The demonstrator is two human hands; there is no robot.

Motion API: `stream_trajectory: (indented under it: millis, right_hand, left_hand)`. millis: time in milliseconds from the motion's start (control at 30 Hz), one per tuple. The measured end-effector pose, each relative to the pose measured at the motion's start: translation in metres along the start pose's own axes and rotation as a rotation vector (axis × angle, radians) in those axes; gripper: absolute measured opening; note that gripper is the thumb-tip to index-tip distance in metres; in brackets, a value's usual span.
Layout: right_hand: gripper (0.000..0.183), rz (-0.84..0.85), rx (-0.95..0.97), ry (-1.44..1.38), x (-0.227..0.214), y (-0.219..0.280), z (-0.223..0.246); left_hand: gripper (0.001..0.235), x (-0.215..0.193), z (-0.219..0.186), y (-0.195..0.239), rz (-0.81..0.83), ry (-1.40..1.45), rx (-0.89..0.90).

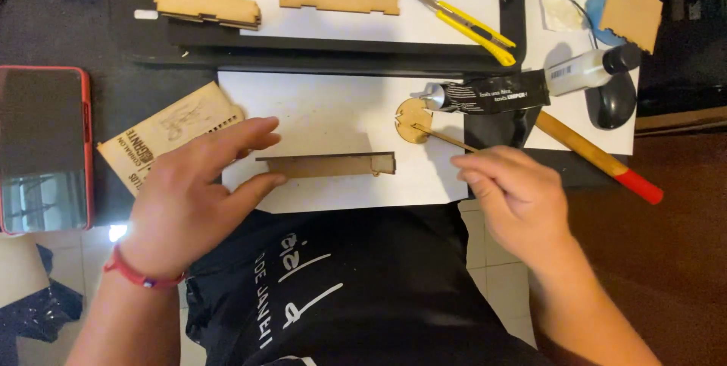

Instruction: The person assembles a wooden model by applying glue to small wooden pieces using a wooden stick and joining them together. They handle various wooden components, applying adhesive to slots and edges before fitting the pieces into place.

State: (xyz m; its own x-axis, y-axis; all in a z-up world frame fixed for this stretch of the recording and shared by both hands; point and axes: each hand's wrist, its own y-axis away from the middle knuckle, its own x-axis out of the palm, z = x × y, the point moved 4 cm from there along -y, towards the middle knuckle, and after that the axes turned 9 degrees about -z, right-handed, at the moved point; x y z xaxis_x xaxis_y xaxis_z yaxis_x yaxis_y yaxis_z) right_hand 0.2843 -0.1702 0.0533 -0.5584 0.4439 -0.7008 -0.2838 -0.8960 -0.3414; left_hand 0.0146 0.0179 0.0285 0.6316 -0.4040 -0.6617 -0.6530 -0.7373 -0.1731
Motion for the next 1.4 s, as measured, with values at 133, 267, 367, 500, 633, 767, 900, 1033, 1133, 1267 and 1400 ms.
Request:
stream_trajectory:
  millis: [133, 267, 367, 500, 633, 767, 900, 1033, 1133, 1267, 1400]
  right_hand:
    - [0.012, 0.077, -0.033, 0.052, 0.015, 0.017, -0.007]
    - [0.029, 0.268, -0.198, 0.111, 0.05, 0.024, 0.023]
    - [0.047, 0.267, -0.395, 0.138, 0.085, 0.03, 0.047]
    - [0.077, 0.425, -0.459, 0.225, 0.112, 0.028, 0.068]
    - [0.095, 0.445, -0.389, 0.302, 0.128, 0.033, 0.056]
    - [0.092, 0.442, -0.397, 0.294, 0.128, 0.032, 0.053]
    - [0.088, 0.437, -0.398, 0.257, 0.128, 0.03, 0.048]
    - [0.082, 0.424, -0.357, 0.202, 0.127, 0.029, 0.045]
    - [0.084, 0.459, -0.351, 0.217, 0.129, 0.032, 0.044]
    - [0.088, 0.414, -0.391, 0.22, 0.126, 0.032, 0.045]
    - [0.086, 0.401, -0.42, 0.237, 0.125, 0.034, 0.043]
  left_hand:
    - [0.051, -0.007, -0.016, 0.002, -0.063, -0.136, 0.154]
    - [0.047, -0.009, -0.059, -0.02, 0.069, -0.203, 0.344]
    - [0.049, 0.015, -0.067, -0.047, 0.501, -0.395, 0.194]
    - [0.048, 0.043, -0.072, -0.072, 0.731, -0.505, 0.173]
    - [0.03, 0.064, -0.068, -0.078, 1.07, -0.619, 0.14]
    - [0.027, 0.073, -0.061, -0.08, 1.084, -0.595, 0.215]
    - [0.02, 0.078, -0.051, -0.079, 1.095, -0.607, 0.236]
    - [0.016, 0.086, -0.047, -0.074, 1.114, -0.639, 0.484]
    - [0.016, 0.077, -0.061, -0.077, 1.132, -0.644, 0.334]
    - [0.015, 0.075, -0.063, -0.079, 1.111, -0.636, 0.194]
    - [0.023, 0.07, -0.072, -0.08, 1.126, -0.646, 0.223]
